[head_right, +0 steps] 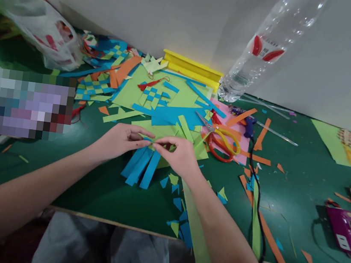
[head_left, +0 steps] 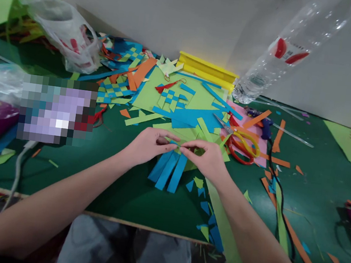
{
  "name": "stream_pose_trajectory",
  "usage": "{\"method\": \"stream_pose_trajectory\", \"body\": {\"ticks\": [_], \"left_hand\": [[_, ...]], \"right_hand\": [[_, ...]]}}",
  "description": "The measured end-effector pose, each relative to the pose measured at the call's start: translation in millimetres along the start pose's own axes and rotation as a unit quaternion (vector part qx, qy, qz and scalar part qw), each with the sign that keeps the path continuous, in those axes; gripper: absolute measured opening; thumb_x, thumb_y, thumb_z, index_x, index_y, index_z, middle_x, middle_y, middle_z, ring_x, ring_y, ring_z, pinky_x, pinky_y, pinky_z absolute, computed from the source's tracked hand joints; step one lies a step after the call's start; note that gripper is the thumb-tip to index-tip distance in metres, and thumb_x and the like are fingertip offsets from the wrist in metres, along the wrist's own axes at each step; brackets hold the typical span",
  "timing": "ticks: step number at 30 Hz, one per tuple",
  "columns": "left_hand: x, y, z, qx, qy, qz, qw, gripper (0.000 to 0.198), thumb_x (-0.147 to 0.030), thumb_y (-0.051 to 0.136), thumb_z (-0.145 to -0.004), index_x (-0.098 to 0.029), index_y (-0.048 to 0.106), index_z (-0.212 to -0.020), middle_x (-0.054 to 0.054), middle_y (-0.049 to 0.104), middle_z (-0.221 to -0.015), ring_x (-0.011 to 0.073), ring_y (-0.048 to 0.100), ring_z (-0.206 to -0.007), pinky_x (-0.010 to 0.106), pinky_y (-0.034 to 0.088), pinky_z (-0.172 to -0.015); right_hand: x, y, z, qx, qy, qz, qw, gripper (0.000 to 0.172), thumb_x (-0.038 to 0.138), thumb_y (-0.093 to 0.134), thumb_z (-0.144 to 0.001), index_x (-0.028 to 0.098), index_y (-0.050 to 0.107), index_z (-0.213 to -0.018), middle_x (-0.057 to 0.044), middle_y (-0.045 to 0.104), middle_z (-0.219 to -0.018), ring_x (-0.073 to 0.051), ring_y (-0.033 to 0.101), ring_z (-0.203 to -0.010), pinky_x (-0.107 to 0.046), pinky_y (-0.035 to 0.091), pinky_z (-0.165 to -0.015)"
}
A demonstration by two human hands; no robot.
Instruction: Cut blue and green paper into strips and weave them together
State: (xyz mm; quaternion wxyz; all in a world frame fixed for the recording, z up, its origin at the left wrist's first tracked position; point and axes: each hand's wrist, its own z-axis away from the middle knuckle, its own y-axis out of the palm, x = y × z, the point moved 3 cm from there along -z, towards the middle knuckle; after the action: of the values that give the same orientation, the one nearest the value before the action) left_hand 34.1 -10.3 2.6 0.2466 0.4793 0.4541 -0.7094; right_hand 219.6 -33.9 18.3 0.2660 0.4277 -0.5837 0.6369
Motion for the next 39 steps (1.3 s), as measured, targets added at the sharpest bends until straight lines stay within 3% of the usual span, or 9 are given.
{"method": "stream_pose_trajectory", "body": {"ticks": [17, 24, 30, 34, 39], "left_hand": [[1.4, 0.7, -1.1, -0.001, -0.01, 0.046, 0.999, 0.038, -0.044, 0.07, -0.078, -0.014, 0.074, -0.1, 0.007, 0.075, -0.08, 0.0194, 0.069, -0.074, 0.025, 0.049, -0.062], [-0.1, -0.4, -0.3, -0.008, -0.012, 0.037, 0.999, 0.038, -0.044, 0.069, -0.078, -0.014, 0.073, -0.102, 0.006, 0.074, -0.076, 0.0175, 0.066, -0.067, 0.025, 0.047, -0.059], [1.6, -1.0, -1.0, -0.016, -0.009, 0.022, 1.0, 0.037, -0.046, 0.068, -0.079, -0.014, 0.074, -0.098, 0.004, 0.071, -0.068, 0.0144, 0.061, -0.058, 0.023, 0.042, -0.052], [0.5, -0.1, -0.5, -0.008, -0.005, 0.034, 0.999, 0.036, -0.045, 0.069, -0.078, -0.014, 0.074, -0.097, 0.005, 0.072, -0.071, 0.0163, 0.064, -0.064, 0.024, 0.046, -0.056], [-4.3, 3.5, 1.7, 0.018, 0.011, 0.012, 1.0, 0.04, -0.043, 0.066, -0.083, -0.016, 0.071, -0.111, 0.004, 0.074, -0.075, 0.0182, 0.067, -0.068, 0.025, 0.048, -0.058]], "right_hand": [[-5.9, 0.0, -0.1, -0.016, 0.021, -0.03, 0.999, 0.017, 0.038, 0.071, -0.081, 0.021, 0.076, -0.08, -0.002, 0.076, -0.077, -0.015, 0.064, -0.069, -0.028, 0.05, -0.063], [-1.0, -3.1, -0.2, -0.03, 0.006, -0.025, 0.999, 0.019, 0.038, 0.065, -0.086, 0.024, 0.078, -0.087, -0.002, 0.078, -0.088, -0.018, 0.069, -0.081, -0.029, 0.052, -0.066], [-0.6, -0.7, -0.2, -0.015, 0.008, -0.021, 1.0, 0.014, 0.03, 0.069, -0.082, 0.022, 0.078, -0.087, -0.004, 0.078, -0.085, -0.017, 0.069, -0.076, -0.03, 0.054, -0.07], [-0.8, 0.6, -0.4, -0.009, 0.0, -0.036, 0.999, 0.014, 0.033, 0.071, -0.08, 0.021, 0.077, -0.085, -0.004, 0.077, -0.082, -0.017, 0.069, -0.075, -0.031, 0.054, -0.069], [-2.7, 1.5, -0.7, 0.031, 0.017, -0.028, 0.999, 0.019, 0.037, 0.07, -0.081, 0.019, 0.076, -0.086, -0.005, 0.075, -0.079, -0.015, 0.065, -0.068, -0.029, 0.051, -0.061]]}}
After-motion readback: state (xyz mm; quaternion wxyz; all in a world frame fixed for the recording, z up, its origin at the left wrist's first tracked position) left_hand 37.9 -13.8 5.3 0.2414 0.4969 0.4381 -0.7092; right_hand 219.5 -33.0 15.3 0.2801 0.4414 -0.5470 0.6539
